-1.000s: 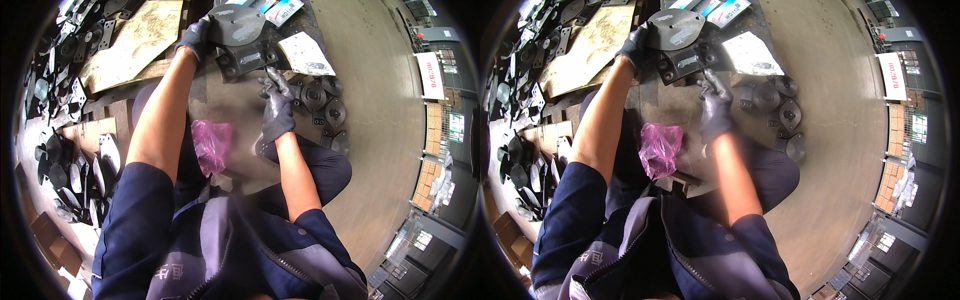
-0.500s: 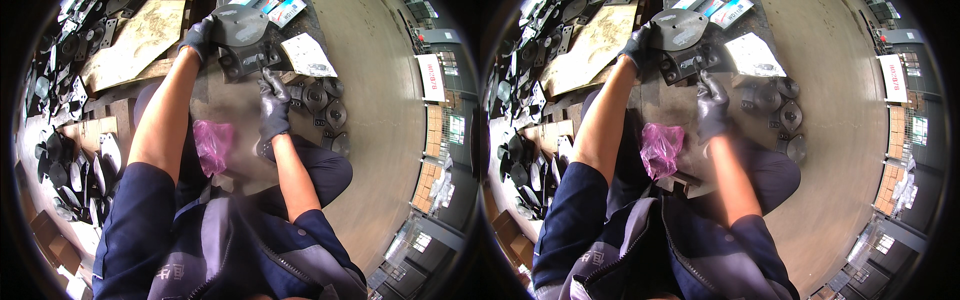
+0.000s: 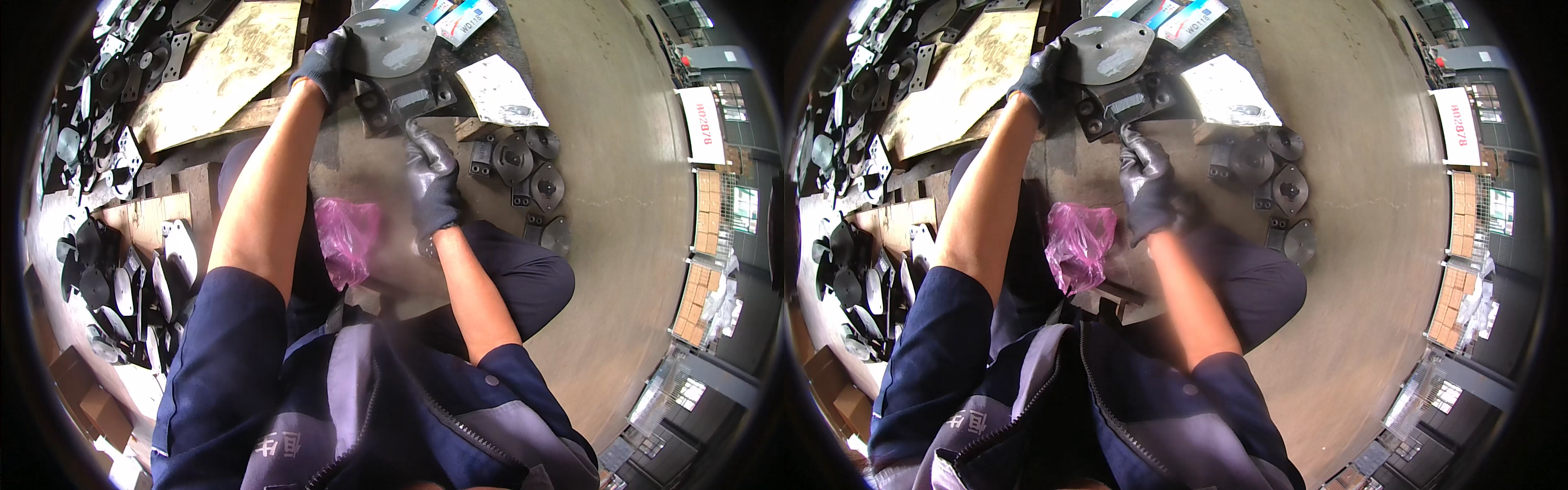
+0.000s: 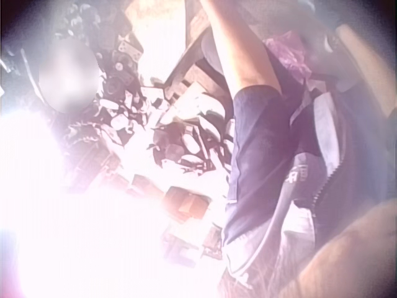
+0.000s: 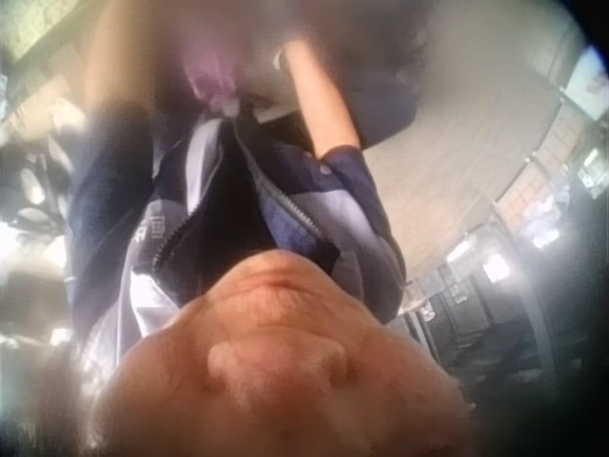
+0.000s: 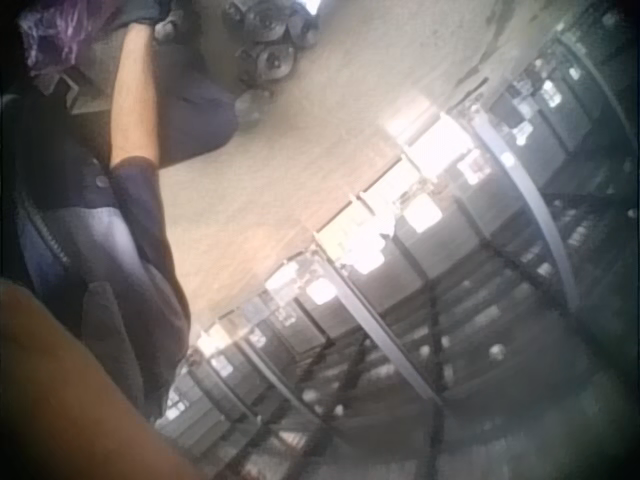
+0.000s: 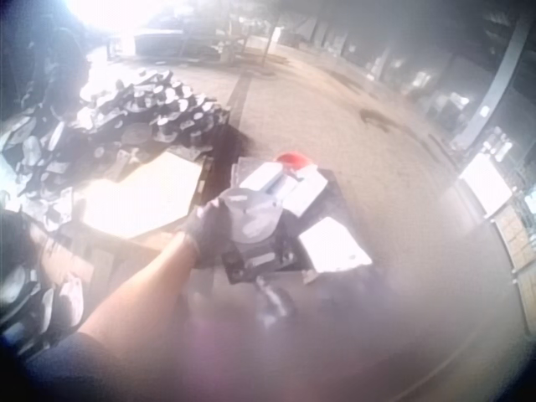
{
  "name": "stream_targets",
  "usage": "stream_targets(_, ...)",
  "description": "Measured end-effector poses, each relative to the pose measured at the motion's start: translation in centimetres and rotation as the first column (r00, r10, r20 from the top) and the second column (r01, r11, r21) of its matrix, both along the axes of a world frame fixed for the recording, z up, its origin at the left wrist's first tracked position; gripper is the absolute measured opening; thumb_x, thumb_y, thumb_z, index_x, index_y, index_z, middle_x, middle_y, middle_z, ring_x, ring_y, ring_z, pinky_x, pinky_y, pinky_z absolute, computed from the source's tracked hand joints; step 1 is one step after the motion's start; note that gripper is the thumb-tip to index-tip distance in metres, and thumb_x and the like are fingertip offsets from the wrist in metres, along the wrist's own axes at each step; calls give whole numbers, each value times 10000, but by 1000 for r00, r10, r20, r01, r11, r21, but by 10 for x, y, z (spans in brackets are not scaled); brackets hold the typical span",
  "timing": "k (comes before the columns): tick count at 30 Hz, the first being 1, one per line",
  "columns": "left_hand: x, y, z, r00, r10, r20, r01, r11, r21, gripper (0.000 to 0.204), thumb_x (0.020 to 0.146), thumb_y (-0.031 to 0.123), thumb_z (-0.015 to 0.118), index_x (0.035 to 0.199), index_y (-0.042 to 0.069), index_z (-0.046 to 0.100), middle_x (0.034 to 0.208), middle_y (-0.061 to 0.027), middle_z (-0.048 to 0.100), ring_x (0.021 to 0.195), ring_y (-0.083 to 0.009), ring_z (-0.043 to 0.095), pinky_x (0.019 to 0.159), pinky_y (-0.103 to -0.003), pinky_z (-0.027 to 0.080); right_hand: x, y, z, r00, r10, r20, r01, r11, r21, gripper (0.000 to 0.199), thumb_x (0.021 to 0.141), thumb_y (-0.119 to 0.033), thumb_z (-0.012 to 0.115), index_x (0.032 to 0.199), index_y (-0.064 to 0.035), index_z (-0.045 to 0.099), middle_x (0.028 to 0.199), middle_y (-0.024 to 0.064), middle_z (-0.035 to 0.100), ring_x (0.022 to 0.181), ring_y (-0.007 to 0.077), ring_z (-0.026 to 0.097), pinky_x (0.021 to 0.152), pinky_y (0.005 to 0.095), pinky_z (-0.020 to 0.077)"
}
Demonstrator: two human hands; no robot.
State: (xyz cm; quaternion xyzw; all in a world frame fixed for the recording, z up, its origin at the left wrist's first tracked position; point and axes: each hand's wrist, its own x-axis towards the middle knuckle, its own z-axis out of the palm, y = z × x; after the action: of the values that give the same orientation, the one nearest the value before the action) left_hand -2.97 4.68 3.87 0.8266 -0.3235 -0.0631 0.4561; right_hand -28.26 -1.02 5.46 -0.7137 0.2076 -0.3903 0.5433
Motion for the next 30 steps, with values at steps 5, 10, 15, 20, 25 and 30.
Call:
stream_targets(5,-12,-6,19,672,3,-740,-277,928,-249,514,846,481,456,879,-10,605,711,-118,578,598,-217,563,492,-329,422,-8,-3,29,992,113,-60,-68,860,506,212,863,-43,552,1071,-33,596,927,65,628,802,111,583,699,222,452)
stream_targets(10,-18,-8,25,630,-29,-776,-318,902,-292,494,849,499,457,911,35,614,744,-60,575,592,-178,524,499,-308,414,-7,-5,34,985,116,-128,2,735,678,150,883,-121,546,1012,-83,614,799,-11,611,651,46,488,587,191,383)
stream_targets(15,-24,0,43,728,29,-685,-219,957,-192,373,881,414,516,982,72,624,891,7,607,768,-99,523,703,-249,440,0,-5,39,977,91,-192,62,741,669,95,878,-176,571,922,-106,619,744,-36,594,600,25,444,549,186,370)
stream_targets(20,-27,-1,46,516,-58,-855,-344,900,-269,347,870,393,538,995,83,630,893,11,618,775,-100,538,712,-241,449,6,-11,41,965,52,-258,137,738,660,154,897,-49,481,1034,-23,548,707,48,602,494,50,436,451,201,378)
stream_targets(25,-30,-5,47,559,-86,-825,-369,865,-340,374,853,450,508,915,99,621,765,-28,581,661,-137,522,543,-290,435,5,-19,35,980,30,-196,113,730,674,137,891,-40,483,1008,-23,553,697,53,606,473,50,428,433,202,373)
stream_targets(30,-30,-2,47,610,-21,-792,-342,895,-287,407,849,448,508,955,71,622,786,-52,587,672,-152,527,553,-299,441,5,-30,28,990,-37,-133,122,691,712,178,884,-19,473,1046,-13,547,716,74,617,453,55,426,423,199,371)
